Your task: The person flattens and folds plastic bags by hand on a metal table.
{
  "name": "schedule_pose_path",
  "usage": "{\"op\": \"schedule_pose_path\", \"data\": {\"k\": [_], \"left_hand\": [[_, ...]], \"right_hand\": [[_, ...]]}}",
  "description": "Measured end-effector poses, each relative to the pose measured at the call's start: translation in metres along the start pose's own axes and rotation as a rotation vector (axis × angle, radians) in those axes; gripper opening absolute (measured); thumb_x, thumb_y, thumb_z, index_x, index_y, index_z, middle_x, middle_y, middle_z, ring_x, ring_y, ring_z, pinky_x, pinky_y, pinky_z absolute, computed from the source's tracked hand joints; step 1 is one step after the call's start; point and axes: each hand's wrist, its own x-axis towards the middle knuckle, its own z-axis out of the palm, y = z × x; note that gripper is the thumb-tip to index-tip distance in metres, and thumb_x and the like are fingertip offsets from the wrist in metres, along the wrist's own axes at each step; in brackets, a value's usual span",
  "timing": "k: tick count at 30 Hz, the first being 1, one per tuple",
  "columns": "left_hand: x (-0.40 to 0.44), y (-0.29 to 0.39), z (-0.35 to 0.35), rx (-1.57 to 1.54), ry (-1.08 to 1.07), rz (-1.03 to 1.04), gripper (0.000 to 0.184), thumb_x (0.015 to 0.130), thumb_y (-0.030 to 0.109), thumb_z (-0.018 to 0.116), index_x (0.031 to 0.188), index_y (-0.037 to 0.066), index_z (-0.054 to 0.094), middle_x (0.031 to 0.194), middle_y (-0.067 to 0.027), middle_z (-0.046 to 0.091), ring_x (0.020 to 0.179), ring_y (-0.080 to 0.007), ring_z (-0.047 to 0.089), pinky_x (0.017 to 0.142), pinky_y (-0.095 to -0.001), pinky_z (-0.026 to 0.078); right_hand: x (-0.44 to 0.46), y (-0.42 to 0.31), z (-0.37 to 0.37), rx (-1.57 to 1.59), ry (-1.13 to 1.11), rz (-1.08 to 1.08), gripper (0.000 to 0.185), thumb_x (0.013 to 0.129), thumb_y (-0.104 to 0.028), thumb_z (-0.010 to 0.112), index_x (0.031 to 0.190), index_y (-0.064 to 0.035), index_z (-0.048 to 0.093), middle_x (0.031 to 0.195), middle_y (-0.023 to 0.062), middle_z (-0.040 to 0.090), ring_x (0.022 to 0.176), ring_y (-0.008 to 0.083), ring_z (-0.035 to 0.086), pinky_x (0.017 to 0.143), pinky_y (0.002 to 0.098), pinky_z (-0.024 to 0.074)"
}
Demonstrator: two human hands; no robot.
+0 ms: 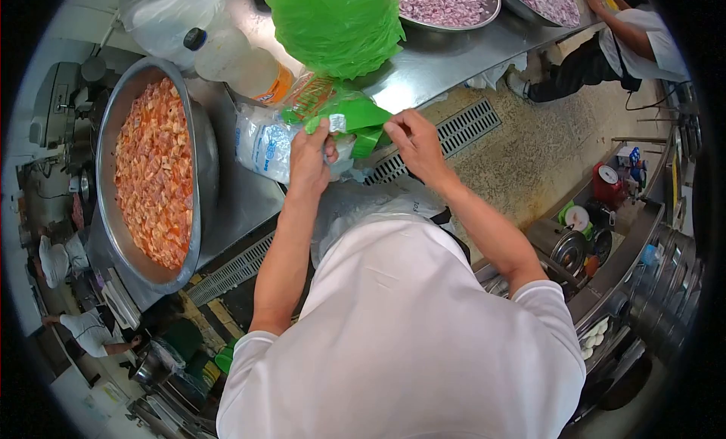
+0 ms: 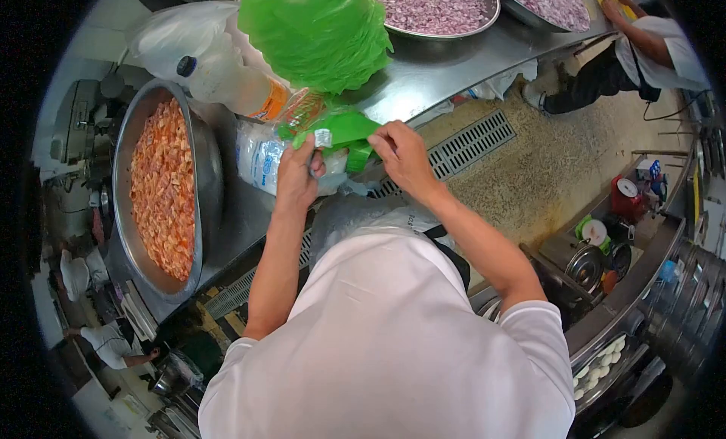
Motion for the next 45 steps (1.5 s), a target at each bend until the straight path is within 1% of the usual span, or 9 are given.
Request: {"op": "schedule_pose_path", "data": {"k": [2, 5, 9, 12, 24, 30, 39, 42, 45], "left_hand": [[-0.012, 0.012, -0.006, -0.011, -0.071, 0.011, 0.015, 0.102, 0.022, 0.060, 0.110, 0.009, 0.057, 0.087, 0.0015, 0.058, 0.064, -0.0078, 0.046, 0.056, -0.0250, 0.038], [-0.021, 0.018, -0.009, 0.044, -0.105, 0.049, 0.018, 0.103, 0.024, 0.058, 0.111, 0.008, 0.058, 0.088, 0.0005, 0.059, 0.066, -0.0087, 0.048, 0.057, -0.0263, 0.039], [-0.027, 0.030, -0.009, 0.037, -0.162, 0.103, 0.021, 0.103, 0.026, 0.058, 0.112, 0.007, 0.059, 0.088, -0.0003, 0.061, 0.066, -0.0091, 0.050, 0.058, -0.0269, 0.041], [-0.024, 0.033, -0.012, 0.102, -0.163, 0.128, 0.023, 0.103, 0.027, 0.060, 0.111, 0.006, 0.061, 0.088, -0.0004, 0.062, 0.064, -0.0086, 0.050, 0.058, -0.0256, 0.041], [-0.020, 0.049, 0.007, 0.303, -0.125, 0.216, 0.027, 0.101, 0.030, 0.063, 0.101, 0.004, 0.067, 0.082, 0.0020, 0.060, 0.062, -0.0061, 0.046, 0.054, -0.0225, 0.037], [-0.020, 0.055, 0.017, 0.270, -0.136, 0.231, 0.023, 0.099, 0.027, 0.062, 0.100, 0.005, 0.067, 0.081, 0.0022, 0.061, 0.063, -0.0054, 0.048, 0.053, -0.0218, 0.036], [-0.017, 0.055, 0.017, 0.303, -0.137, 0.187, 0.021, 0.099, 0.026, 0.062, 0.099, 0.005, 0.067, 0.080, 0.0030, 0.062, 0.062, -0.0044, 0.050, 0.053, -0.0212, 0.036], [-0.013, 0.054, 0.011, 0.290, -0.151, 0.172, 0.023, 0.102, 0.025, 0.060, 0.107, 0.004, 0.067, 0.084, 0.0018, 0.065, 0.065, -0.0046, 0.053, 0.054, -0.0214, 0.037], [-0.014, 0.057, 0.015, 0.282, -0.122, 0.233, 0.027, 0.102, 0.030, 0.060, 0.105, 0.005, 0.066, 0.080, 0.0014, 0.064, 0.062, -0.0050, 0.052, 0.053, -0.0213, 0.038]], "right_hand": [[-0.017, -0.010, 0.006, 0.106, -0.019, 0.185, 0.015, 0.098, -0.013, 0.065, 0.096, 0.0015, 0.064, 0.087, 0.0036, 0.059, 0.070, 0.0098, 0.050, 0.062, 0.0269, 0.0419], [-0.021, -0.023, 0.018, 0.148, 0.130, 0.096, 0.014, 0.094, -0.011, 0.067, 0.098, 0.0022, 0.064, 0.085, 0.0115, 0.060, 0.067, 0.0184, 0.056, 0.061, 0.0335, 0.0458], [-0.004, -0.045, 0.017, 0.089, 0.263, -0.088, 0.011, 0.090, -0.006, 0.069, 0.097, 0.0007, 0.065, 0.088, 0.0130, 0.062, 0.081, 0.0277, 0.061, 0.073, 0.0377, 0.0490], [0.010, -0.055, 0.018, 0.068, 0.163, -0.268, 0.014, 0.086, -0.004, 0.071, 0.099, -0.0002, 0.067, 0.090, 0.0134, 0.064, 0.089, 0.0327, 0.061, 0.078, 0.0395, 0.0491], [0.042, -0.092, 0.019, 0.089, -0.113, -0.233, 0.025, 0.083, -0.007, 0.074, 0.106, -0.0026, 0.065, 0.088, 0.0125, 0.064, 0.084, 0.0317, 0.062, 0.075, 0.0405, 0.0495], [0.046, -0.094, 0.014, 0.162, -0.181, -0.224, 0.023, 0.083, -0.002, 0.075, 0.102, -0.0001, 0.064, 0.087, 0.0082, 0.061, 0.078, 0.0197, 0.061, 0.072, 0.0327, 0.0509], [0.046, -0.095, 0.008, 0.170, -0.235, -0.191, 0.019, 0.083, -0.002, 0.075, 0.094, 0.0002, 0.060, 0.087, 0.0070, 0.061, 0.079, 0.0161, 0.060, 0.073, 0.0313, 0.0507], [0.046, -0.089, 0.014, 0.278, -0.164, -0.158, 0.018, 0.086, -0.006, 0.075, 0.095, 0.0001, 0.061, 0.090, 0.0068, 0.063, 0.079, 0.0160, 0.060, 0.074, 0.0333, 0.0509], [0.046, -0.082, 0.023, 0.286, -0.108, -0.148, 0.020, 0.086, -0.011, 0.074, 0.099, -0.0007, 0.063, 0.095, 0.0126, 0.067, 0.081, 0.0280, 0.063, 0.076, 0.0389, 0.0501]]}}
